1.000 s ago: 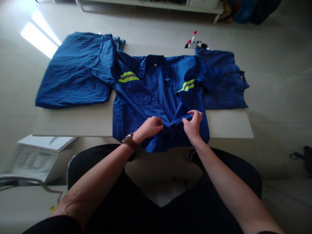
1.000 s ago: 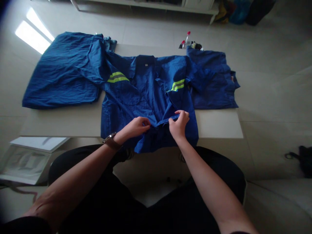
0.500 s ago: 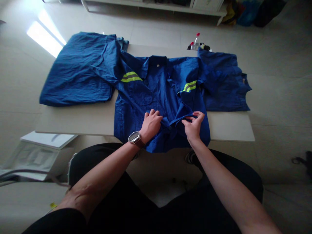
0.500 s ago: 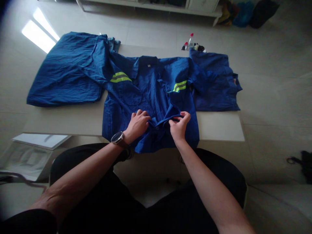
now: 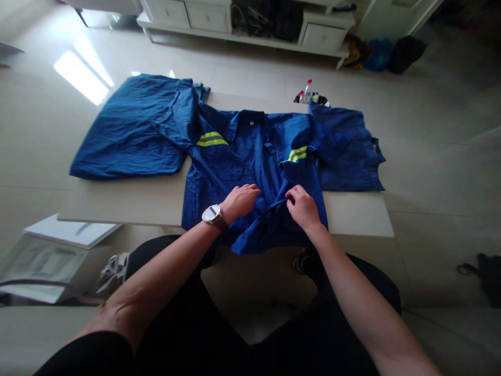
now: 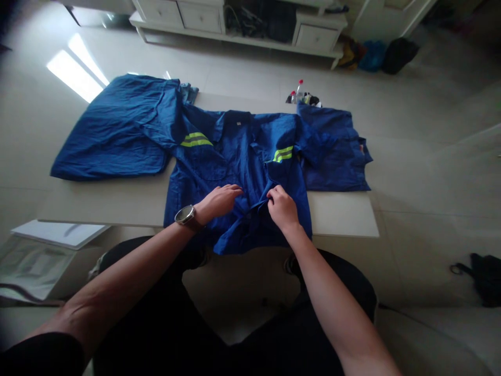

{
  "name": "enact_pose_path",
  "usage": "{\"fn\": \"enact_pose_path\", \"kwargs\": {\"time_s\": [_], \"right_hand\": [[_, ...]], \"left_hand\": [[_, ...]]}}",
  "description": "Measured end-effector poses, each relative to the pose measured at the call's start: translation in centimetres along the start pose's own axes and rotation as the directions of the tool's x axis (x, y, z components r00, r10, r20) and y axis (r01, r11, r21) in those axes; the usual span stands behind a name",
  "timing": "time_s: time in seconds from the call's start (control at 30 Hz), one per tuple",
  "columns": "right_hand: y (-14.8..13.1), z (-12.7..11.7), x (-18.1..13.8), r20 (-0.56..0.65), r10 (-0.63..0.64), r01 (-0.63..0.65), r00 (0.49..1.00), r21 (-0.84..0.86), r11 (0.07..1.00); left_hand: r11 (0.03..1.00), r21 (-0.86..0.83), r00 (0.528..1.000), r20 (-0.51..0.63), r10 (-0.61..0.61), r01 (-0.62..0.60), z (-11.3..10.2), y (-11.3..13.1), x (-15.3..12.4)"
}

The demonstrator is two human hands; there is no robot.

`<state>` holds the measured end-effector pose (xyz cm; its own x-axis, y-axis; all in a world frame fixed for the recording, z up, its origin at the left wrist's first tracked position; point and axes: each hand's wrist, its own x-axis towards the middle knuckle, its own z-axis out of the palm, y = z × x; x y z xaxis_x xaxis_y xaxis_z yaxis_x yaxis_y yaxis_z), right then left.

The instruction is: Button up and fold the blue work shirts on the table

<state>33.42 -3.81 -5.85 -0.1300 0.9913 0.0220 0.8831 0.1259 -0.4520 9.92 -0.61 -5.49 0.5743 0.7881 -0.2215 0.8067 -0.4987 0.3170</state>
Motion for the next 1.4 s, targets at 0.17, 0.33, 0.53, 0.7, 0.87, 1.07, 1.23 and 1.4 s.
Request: {"fn": "enact_pose_path", "kwargs": {"time_s": [0.17,0.33,0.53,0.7,0.87,1.07,1.23,1.4], "right_hand": [[-1.5,-1.2,1.6,0.179,-0.082,0.119,0.980,-0.206,0.971],[-2.8,-0.7,2.2,0.273,-0.103,0.175,0.957,-0.254,0.951],[-2.9,-0.7,3.3,0.272,-0.067,0.149,0.960,-0.295,0.944],[-2.6,-0.6,3.4,0.211,-0.079,0.148,0.974,-0.336,0.930],[-1.5,-0.7,3.3,0.165,-0.047,0.104,0.985,-0.358,0.928],[-0.9,-0.8,2.9,0.160,-0.052,0.107,0.986,-0.353,0.929],[-0.9,-0.9,2.5,0.173,-0.035,0.093,0.984,-0.342,0.935],[-0.7,-0.7,2.3,0.197,-0.045,0.107,0.979,-0.313,0.944]], "left_hand": [[1.000,0.024,0.998,-0.057,-0.018,0.019,0.3,-1.0,2.0],[0.999,0.012,0.995,-0.092,0.047,-0.046,1.5,-1.8,3.2],[0.999,0.047,0.998,-0.056,0.000,0.003,-0.7,-2.3,3.8],[0.949,0.079,0.952,0.004,-0.306,0.305,-1.9,-2.5,4.3],[0.852,0.121,0.850,0.086,-0.520,0.510,-2.9,-2.6,3.7],[0.875,0.209,0.892,0.029,-0.452,0.437,-3.6,-3.8,2.2],[0.799,0.144,0.806,0.013,-0.592,0.584,-3.1,-6.1,1.6],[0.793,0.100,0.797,-0.015,-0.603,0.601,-2.8,-7.8,1.6]]}}
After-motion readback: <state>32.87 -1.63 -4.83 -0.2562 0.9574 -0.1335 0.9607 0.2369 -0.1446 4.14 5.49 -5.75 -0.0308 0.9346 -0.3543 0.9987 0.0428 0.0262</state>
